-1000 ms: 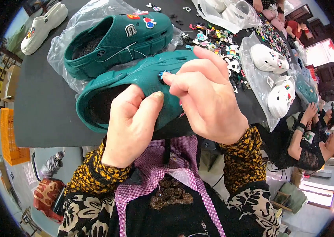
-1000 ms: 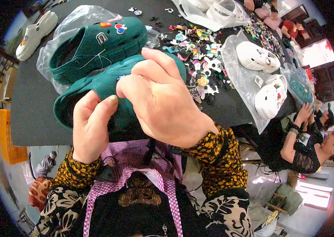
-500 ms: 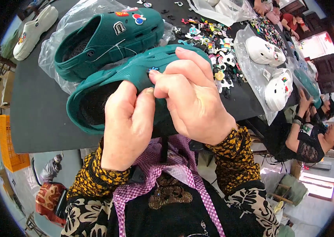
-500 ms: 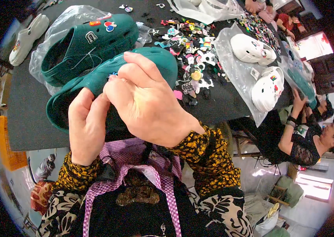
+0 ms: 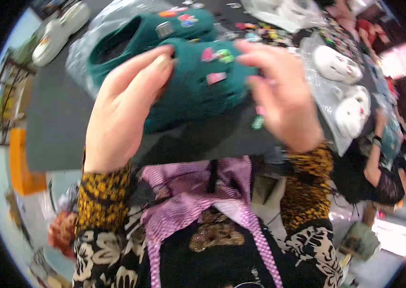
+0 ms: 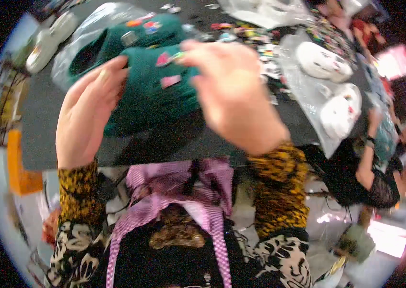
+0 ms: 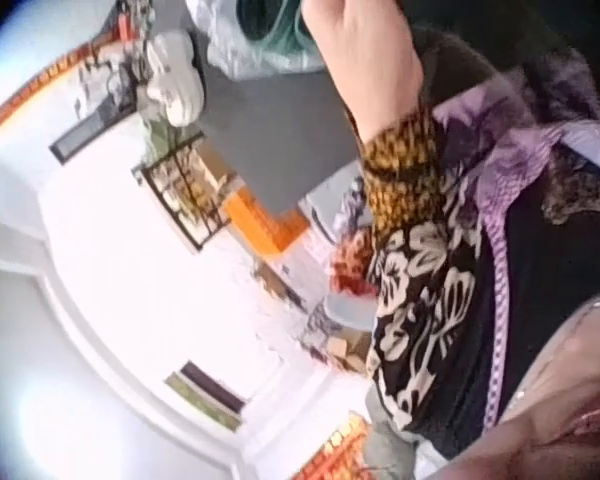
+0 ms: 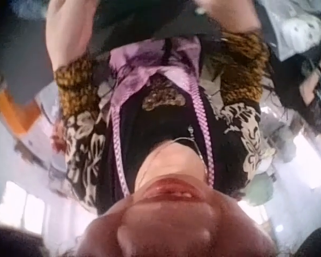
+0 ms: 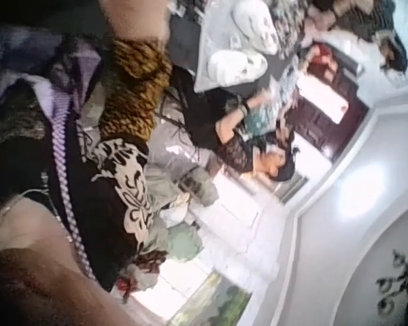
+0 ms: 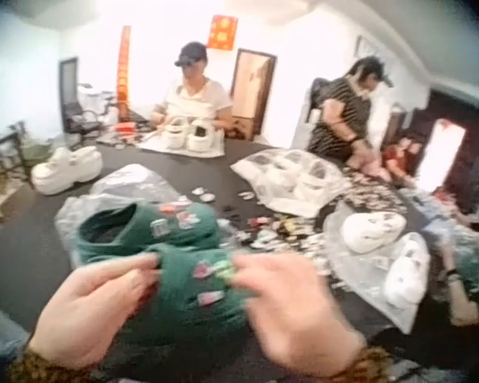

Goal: Insert decorative charms into the holes of foam clogs.

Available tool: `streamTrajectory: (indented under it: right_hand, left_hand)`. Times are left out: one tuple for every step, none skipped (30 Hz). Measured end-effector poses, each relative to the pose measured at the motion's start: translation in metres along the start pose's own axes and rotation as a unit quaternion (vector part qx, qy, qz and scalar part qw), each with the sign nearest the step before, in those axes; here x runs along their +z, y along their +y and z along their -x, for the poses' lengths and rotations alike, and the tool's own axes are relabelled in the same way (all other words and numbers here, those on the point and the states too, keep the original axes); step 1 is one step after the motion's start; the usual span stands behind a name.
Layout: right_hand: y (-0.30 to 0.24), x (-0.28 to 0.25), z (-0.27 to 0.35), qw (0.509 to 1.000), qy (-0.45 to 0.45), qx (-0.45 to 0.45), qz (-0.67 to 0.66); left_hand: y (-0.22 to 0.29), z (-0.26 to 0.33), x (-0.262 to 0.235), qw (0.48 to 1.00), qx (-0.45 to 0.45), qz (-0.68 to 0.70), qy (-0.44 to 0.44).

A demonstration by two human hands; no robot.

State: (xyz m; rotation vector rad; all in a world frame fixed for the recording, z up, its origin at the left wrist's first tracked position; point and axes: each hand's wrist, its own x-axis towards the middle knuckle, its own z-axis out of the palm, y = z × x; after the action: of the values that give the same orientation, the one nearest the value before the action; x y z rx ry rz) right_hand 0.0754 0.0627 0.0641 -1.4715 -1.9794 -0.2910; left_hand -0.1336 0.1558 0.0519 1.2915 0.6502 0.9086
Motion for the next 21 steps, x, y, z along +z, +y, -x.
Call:
streamTrajectory:
  right_hand:
    - [0.008,-0.004,0.008,1.000,0.008,0.010,0.027]
    - [0.012,-0.011,0.014,0.999,-0.001,0.034,0.025]
    - [0.012,-0.010,0.016,0.999,-0.008,0.046,0.005]
    - [0.014,-0.009,0.020,0.999,-0.011,0.047,-0.002]
    - [0.015,-0.006,0.022,0.999,-0.016,0.046,-0.017]
    - [0.016,-0.005,0.023,0.998,-0.021,0.048,-0.024]
    - [0.015,-0.005,0.023,0.998,-0.034,0.047,-0.017]
    - [0.015,-0.005,0.024,0.998,-0.032,0.046,-0.024]
    - [0.015,-0.006,0.023,0.999,-0.029,0.036,-0.026]
    - [0.015,-0.005,0.023,0.999,-0.028,0.029,-0.024]
    - [0.014,-0.004,0.022,0.999,-0.013,0.038,-0.035]
    - [0.012,-0.007,0.022,0.999,-0.009,0.036,-0.034]
    - [0.010,-0.011,0.021,0.999,-0.020,0.025,-0.028]
    - [0.007,-0.014,0.019,0.999,-0.029,0.013,-0.021]
    - [0.004,-0.015,0.019,1.000,-0.018,0.002,-0.012]
    - [0.003,-0.017,0.019,1.000,-0.016,0.005,-0.002]
    - [0.003,-0.019,0.020,0.999,-0.029,0.011,-0.007]
    - [0.004,-0.023,0.020,0.999,-0.040,0.016,-0.008]
    - [0.009,-0.018,0.022,1.000,0.009,0.014,-0.016]
    - [0.012,-0.023,0.022,0.998,-0.003,0.050,-0.025]
    - [0.018,-0.030,0.021,0.998,-0.002,0.055,-0.026]
  left_hand:
    - [0.002,-0.006,-0.005,0.999,0.001,-0.031,-0.032]
    - [0.010,-0.013,-0.007,0.996,0.003,-0.064,-0.062]
    - [0.017,-0.015,-0.015,0.994,0.037,-0.089,-0.055]
    - [0.023,-0.018,-0.020,0.997,0.026,-0.058,-0.042]
    - [0.028,-0.026,-0.029,0.997,0.037,0.007,-0.068]
    - [0.035,-0.033,-0.032,0.991,0.048,0.076,-0.101]
    - [0.049,-0.034,-0.024,0.993,-0.022,0.116,0.002]
    - [0.049,-0.036,-0.029,0.994,-0.022,0.110,0.006]
    - [0.050,-0.041,-0.038,0.972,0.001,0.236,-0.012]
    - [0.048,-0.048,-0.046,0.932,0.023,0.361,-0.035]
    - [0.048,-0.054,-0.054,0.918,0.030,0.394,-0.027]
    - [0.049,-0.057,-0.059,0.919,0.033,0.392,-0.029]
    - [0.050,-0.060,-0.062,0.903,0.042,0.422,-0.068]
    - [0.051,-0.063,-0.066,0.885,0.052,0.450,-0.106]
    - [0.048,-0.069,-0.064,0.879,0.060,0.464,-0.096]
    - [0.048,-0.071,-0.065,0.876,0.059,0.467,-0.105]
    - [0.050,-0.072,-0.071,0.861,0.020,0.493,-0.120]
    - [0.055,-0.074,-0.073,0.844,-0.018,0.517,-0.140]
    - [0.056,-0.074,-0.066,0.875,0.016,0.470,-0.116]
    - [0.052,-0.073,-0.064,0.923,0.065,0.360,-0.119]
    - [0.052,-0.067,-0.062,0.956,0.111,0.256,-0.088]
